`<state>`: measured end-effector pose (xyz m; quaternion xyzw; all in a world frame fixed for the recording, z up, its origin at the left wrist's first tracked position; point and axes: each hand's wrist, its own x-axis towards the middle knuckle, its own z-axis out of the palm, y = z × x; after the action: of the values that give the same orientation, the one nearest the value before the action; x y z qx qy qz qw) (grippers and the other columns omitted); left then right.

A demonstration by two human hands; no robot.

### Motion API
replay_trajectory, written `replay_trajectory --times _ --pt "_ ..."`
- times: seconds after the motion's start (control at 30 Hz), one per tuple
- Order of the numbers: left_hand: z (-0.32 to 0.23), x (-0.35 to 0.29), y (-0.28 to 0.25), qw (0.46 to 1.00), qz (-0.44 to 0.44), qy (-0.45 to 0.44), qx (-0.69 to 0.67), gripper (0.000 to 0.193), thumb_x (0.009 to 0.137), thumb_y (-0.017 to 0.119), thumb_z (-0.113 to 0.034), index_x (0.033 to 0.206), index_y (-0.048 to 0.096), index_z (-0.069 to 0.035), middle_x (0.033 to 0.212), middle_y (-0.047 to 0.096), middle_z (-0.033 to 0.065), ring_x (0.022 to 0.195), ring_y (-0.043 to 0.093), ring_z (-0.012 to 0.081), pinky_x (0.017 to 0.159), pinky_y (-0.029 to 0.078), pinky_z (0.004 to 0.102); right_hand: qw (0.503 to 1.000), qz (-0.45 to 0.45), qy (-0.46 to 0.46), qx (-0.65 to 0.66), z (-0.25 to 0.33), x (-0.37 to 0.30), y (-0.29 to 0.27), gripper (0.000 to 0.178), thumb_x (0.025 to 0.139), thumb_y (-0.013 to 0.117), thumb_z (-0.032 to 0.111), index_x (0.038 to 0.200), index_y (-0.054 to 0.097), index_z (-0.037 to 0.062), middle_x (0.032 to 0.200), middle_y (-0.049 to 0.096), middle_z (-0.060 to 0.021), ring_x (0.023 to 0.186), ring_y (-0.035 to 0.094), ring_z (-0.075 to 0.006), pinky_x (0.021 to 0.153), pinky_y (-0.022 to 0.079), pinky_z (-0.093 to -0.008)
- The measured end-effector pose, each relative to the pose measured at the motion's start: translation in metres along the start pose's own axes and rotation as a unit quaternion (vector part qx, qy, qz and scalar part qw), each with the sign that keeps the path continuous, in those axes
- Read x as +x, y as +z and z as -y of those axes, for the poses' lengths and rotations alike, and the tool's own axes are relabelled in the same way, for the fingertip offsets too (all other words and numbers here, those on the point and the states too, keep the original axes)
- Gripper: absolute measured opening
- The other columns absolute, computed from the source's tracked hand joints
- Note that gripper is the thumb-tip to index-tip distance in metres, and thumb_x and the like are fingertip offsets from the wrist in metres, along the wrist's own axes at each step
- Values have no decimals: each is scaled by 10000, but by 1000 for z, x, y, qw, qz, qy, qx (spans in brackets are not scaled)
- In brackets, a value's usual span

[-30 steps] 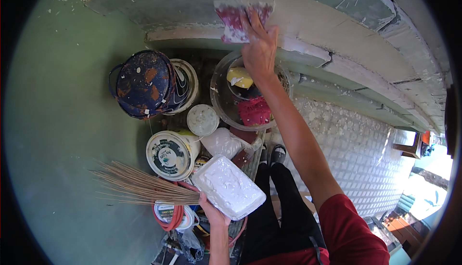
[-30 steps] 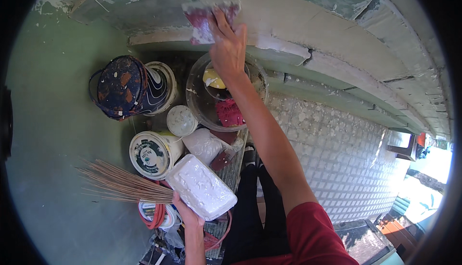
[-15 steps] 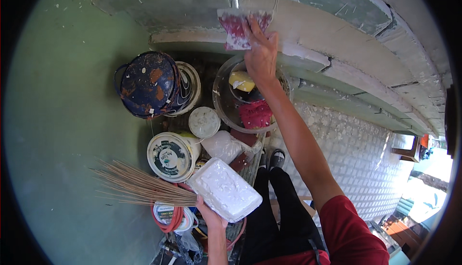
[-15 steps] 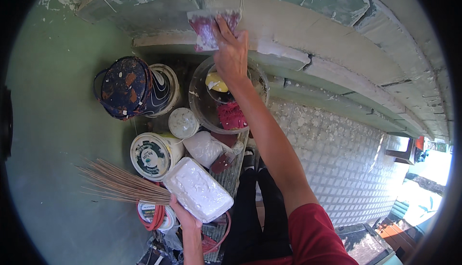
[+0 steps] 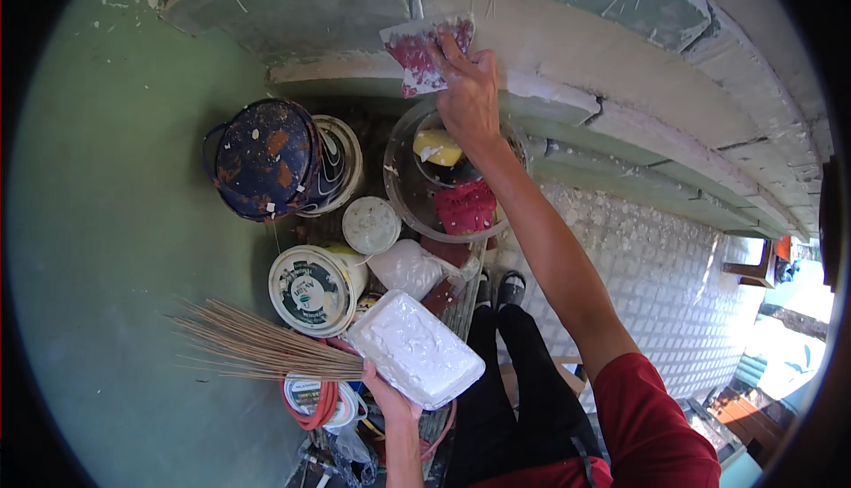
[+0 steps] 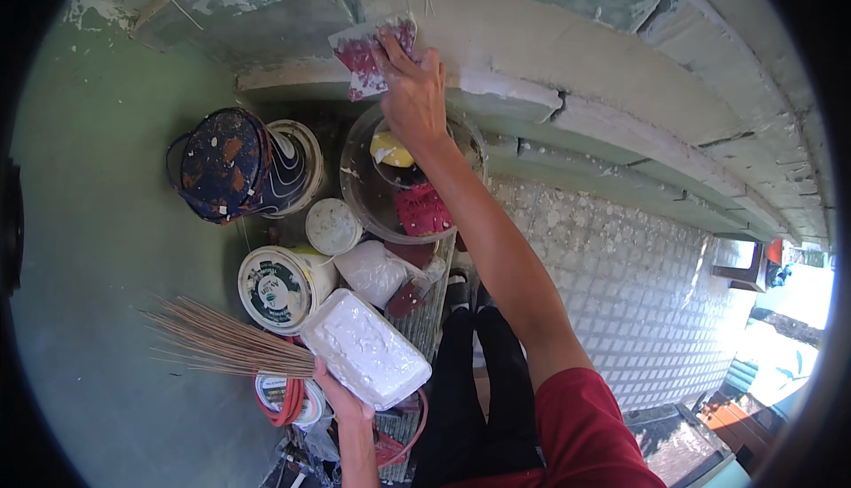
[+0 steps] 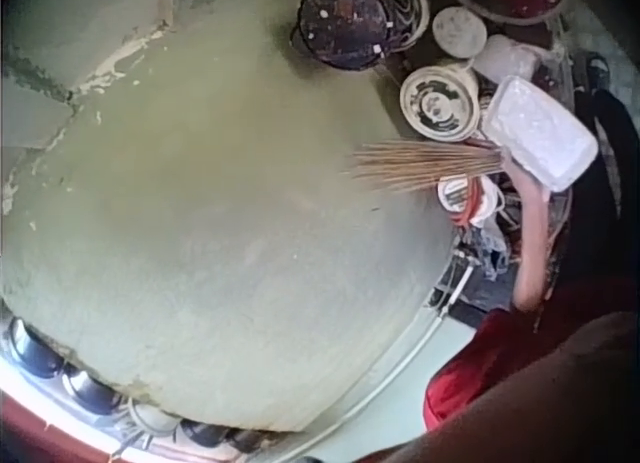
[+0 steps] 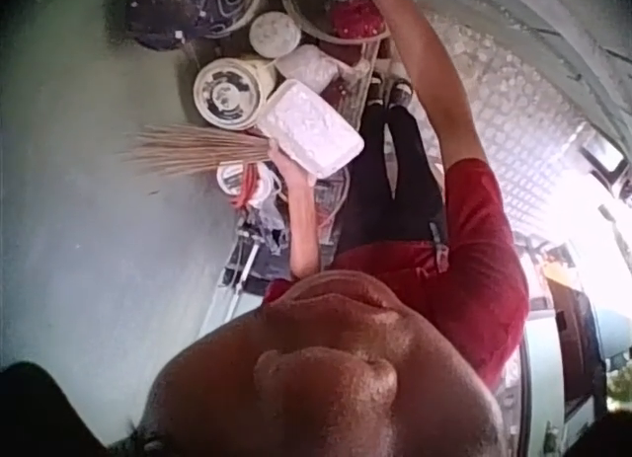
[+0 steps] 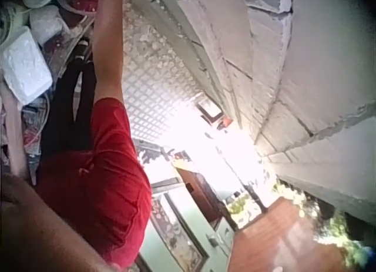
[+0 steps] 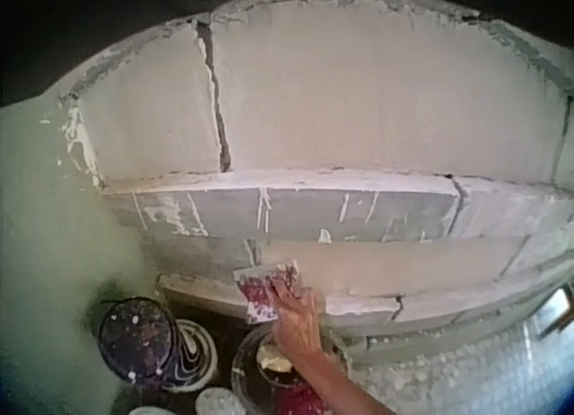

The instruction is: The person is applying white putty or plaster to cracks in a brick wall using a putty knife.

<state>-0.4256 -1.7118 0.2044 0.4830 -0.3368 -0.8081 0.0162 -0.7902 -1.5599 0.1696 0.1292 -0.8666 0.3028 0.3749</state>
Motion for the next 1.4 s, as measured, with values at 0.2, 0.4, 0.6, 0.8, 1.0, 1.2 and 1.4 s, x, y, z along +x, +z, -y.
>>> replay_trajectory --times 0.2,0.4,0.6,0.8,1.0,1.2,1.4 --pt "3 2 -7 1000 14 2 9 643 923 416 -519 1397 388 -86 1367 487 92 1231 496 275 1024 406 411 997 -26 -36 69 6 -24 -26 594 592 529 -129 1144 679 32 1280 603 -108 827 516 -281 798 443 -343" --pt "5 4 -5 1000 27 -7 6 646 915 425 -517 1396 389 -87 1370 485 88 1238 489 279 1028 401 412 989 -140 -35 -21 -15 16 -51 648 578 491 -151 1174 668 32 1311 587 -109 846 515 -261 802 424 -324" --pt "12 6 1 999 31 -18 -2 635 915 419 -506 1393 392 -88 1364 493 83 1233 496 276 1021 409 411 999 5 29 -33 -25 -45 -22 630 584 507 -155 1172 662 11 1319 578 -123 849 501 -272 814 427 -330" --pt "8 0 -2 1000 23 -4 2 593 928 397 -489 1363 422 -86 1342 510 86 1204 521 277 1004 426 413 997 -80 4 17 19 6 -66 682 568 493 -153 1210 641 22 1324 571 -131 871 503 -295 845 416 -361" --pt "10 2 8 999 41 -6 1 601 925 406 -498 1360 424 -84 1338 511 87 1197 522 278 1004 425 413 998 -41 22 -41 -21 -16 -39 578 641 529 -141 1192 629 0 1292 573 -133 949 526 -289 814 406 -362" --pt "0 -3 4 999 36 2 6 651 909 429 -526 1380 406 -78 1352 500 92 1210 511 281 1012 416 413 984 14 165 63 17 -58 -58 508 739 542 -125 1215 630 27 1203 640 -158 846 583 -259 749 477 -351" --pt "-3 -2 2 999 41 0 -1 645 912 426 -519 1382 406 -79 1349 505 91 1216 506 280 1017 412 415 938 -256 231 36 -14 -38 -35 499 825 550 -78 1302 575 66 1122 672 -140 846 627 -250 731 498 -352"
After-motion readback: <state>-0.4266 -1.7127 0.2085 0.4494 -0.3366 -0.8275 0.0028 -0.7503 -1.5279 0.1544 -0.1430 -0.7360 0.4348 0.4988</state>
